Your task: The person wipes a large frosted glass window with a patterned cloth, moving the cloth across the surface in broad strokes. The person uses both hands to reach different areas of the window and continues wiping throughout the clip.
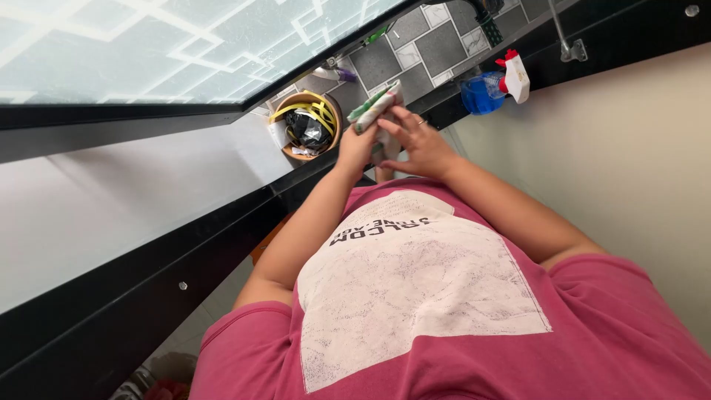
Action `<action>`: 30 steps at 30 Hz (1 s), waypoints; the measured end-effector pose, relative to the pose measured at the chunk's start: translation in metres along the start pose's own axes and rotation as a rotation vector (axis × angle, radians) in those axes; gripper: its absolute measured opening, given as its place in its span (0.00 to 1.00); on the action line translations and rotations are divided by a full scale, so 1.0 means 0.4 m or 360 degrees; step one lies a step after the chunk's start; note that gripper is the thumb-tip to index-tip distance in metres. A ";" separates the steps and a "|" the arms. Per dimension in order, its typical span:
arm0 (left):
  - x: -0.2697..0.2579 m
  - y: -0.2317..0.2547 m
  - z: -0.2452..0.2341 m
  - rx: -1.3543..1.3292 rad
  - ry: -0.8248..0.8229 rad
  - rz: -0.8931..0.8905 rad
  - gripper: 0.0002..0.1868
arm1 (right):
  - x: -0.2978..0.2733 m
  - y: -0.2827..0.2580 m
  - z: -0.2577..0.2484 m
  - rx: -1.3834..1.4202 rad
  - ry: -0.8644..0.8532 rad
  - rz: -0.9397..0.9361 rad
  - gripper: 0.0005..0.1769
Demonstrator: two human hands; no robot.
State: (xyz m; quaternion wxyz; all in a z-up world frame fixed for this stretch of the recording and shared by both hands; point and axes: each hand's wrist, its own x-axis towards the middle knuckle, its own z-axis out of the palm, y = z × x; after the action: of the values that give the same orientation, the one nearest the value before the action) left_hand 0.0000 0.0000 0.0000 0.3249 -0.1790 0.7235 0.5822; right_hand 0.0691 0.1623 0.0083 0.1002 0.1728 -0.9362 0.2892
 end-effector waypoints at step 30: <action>0.054 0.059 -0.639 -0.0056 0.1852 0.1098 0.53 | 0.389 0.470 0.289 0.1148 0.1134 0.1149 0.43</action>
State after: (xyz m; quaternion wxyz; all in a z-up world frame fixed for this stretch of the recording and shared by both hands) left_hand -0.0976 -0.2362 0.0309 -0.3251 -0.2276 0.7866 0.4731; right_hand -0.1560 0.1997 -0.1362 0.2377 -0.2389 -0.6879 0.6428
